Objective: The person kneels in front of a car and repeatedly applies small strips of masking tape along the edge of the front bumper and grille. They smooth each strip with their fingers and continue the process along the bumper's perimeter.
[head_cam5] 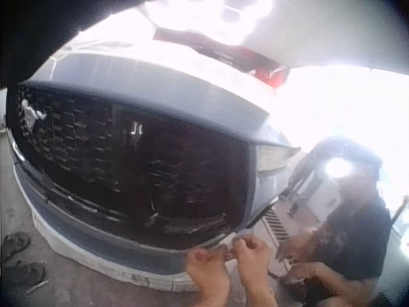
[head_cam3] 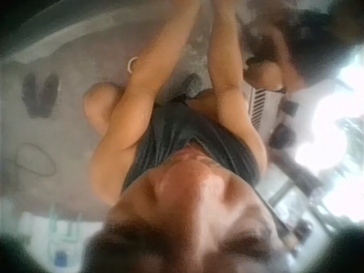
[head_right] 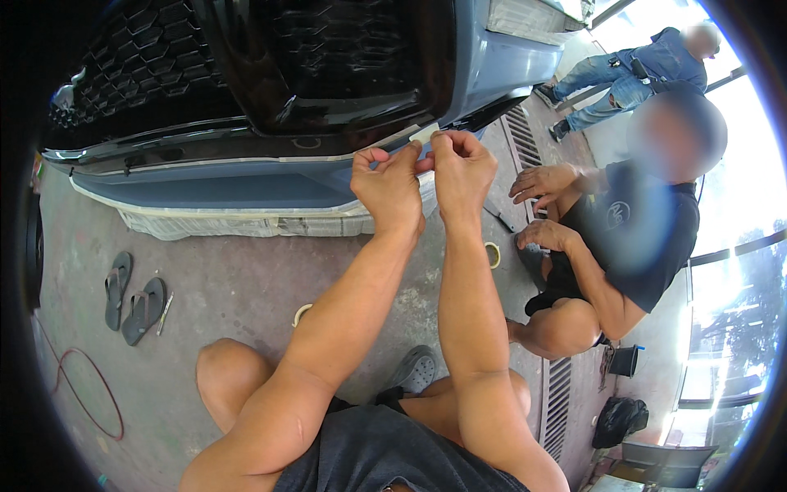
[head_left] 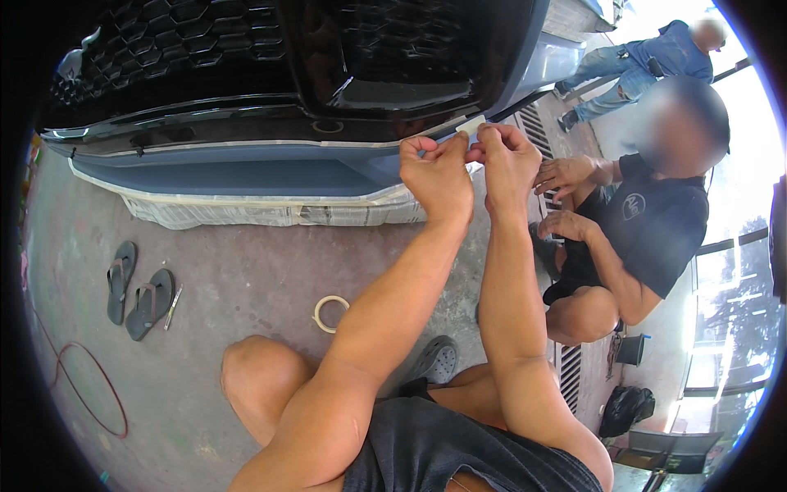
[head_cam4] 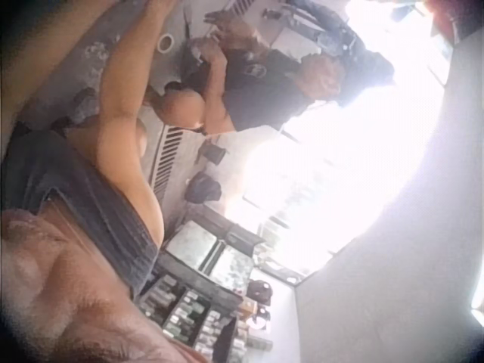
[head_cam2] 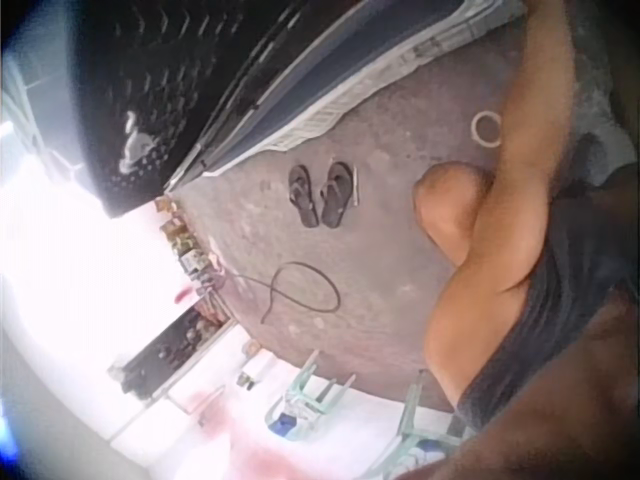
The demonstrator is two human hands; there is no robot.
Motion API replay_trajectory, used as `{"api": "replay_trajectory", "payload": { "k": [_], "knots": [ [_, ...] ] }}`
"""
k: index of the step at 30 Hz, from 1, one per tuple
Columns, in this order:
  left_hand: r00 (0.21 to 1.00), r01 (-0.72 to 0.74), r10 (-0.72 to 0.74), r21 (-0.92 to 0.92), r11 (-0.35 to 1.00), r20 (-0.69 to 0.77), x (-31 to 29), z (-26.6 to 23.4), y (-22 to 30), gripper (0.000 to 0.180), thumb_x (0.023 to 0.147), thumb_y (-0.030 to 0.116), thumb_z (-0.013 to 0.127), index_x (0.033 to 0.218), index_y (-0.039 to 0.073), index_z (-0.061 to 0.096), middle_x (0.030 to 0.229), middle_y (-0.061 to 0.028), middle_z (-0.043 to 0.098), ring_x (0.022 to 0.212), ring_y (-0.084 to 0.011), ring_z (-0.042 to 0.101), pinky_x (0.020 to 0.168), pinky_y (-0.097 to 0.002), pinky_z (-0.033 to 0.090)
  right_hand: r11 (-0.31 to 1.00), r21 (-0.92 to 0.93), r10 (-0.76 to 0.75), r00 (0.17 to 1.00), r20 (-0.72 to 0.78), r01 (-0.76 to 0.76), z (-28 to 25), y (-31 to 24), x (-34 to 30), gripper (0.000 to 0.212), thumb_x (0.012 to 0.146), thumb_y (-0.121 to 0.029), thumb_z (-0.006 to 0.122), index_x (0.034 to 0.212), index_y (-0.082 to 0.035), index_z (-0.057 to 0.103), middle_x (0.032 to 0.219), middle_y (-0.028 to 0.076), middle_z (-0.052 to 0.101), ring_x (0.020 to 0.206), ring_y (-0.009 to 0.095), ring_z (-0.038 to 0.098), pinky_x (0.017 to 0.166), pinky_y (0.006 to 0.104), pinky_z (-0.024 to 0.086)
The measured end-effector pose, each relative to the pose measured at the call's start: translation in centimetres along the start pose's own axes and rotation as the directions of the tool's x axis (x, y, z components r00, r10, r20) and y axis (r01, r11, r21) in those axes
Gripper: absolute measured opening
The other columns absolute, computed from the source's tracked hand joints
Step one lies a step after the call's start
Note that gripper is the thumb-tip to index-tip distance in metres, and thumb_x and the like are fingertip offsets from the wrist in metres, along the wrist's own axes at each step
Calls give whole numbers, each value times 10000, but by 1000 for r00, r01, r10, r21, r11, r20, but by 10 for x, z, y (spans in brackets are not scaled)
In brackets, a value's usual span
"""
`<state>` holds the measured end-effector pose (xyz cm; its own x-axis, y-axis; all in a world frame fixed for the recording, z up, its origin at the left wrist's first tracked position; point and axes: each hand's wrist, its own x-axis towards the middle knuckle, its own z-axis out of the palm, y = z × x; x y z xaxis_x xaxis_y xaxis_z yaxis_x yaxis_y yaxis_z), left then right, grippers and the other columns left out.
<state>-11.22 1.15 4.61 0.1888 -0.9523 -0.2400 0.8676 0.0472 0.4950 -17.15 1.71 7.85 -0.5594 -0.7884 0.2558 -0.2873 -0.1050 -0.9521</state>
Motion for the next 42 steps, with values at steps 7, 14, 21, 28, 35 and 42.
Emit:
{"api": "replay_trajectory", "payload": {
  "k": [7,14,21,28,35,42],
  "knots": [
    [993,110,-114,-96,989,-41,-9,12,15,435,836,-87,721,1002,78,354,820,-159,690,638,-174,690,535,-256,434,998,26,55,998,-42,-54,4,-9,-4,133,882,-52,671,909,75,700,766,88,686,609,137,648,598,254,531],
    [961,237,-251,-117,964,-120,-9,20,21,443,810,-45,758,987,100,379,858,-138,682,650,-173,697,480,-244,361,999,-39,-1,993,-121,-4,8,-4,1,188,864,-112,678,861,74,705,681,64,672,584,89,600,558,243,444],
    [957,234,-251,-123,964,-145,-8,22,20,448,798,-67,753,995,89,382,838,-127,658,640,-179,685,479,-259,385,995,-101,-32,990,-134,18,8,-1,1,189,861,-115,679,840,71,707,647,55,663,581,92,604,558,248,447],
    [907,318,-353,-176,931,-228,-7,29,14,473,786,-88,750,1052,71,393,835,-120,640,629,-180,666,482,-256,408,999,-51,-7,986,-167,-1,7,-6,-1,196,872,-123,683,841,68,712,648,69,681,570,87,607,557,243,451],
    [921,303,-337,-185,935,-195,-8,26,18,461,806,-90,724,1063,62,373,843,-108,577,622,-171,636,568,-300,530,996,-83,-23,988,-155,10,7,-3,-3,190,875,-119,692,843,67,714,645,55,672,577,80,592,557,248,446],
    [912,296,-339,-200,934,-231,-8,26,17,474,780,-80,760,1028,82,390,876,-143,651,628,-196,669,460,-250,409,995,-91,-45,986,-159,30,7,5,-1,189,876,-120,698,831,63,715,652,52,674,593,75,583,559,254,448]
  ]
}}
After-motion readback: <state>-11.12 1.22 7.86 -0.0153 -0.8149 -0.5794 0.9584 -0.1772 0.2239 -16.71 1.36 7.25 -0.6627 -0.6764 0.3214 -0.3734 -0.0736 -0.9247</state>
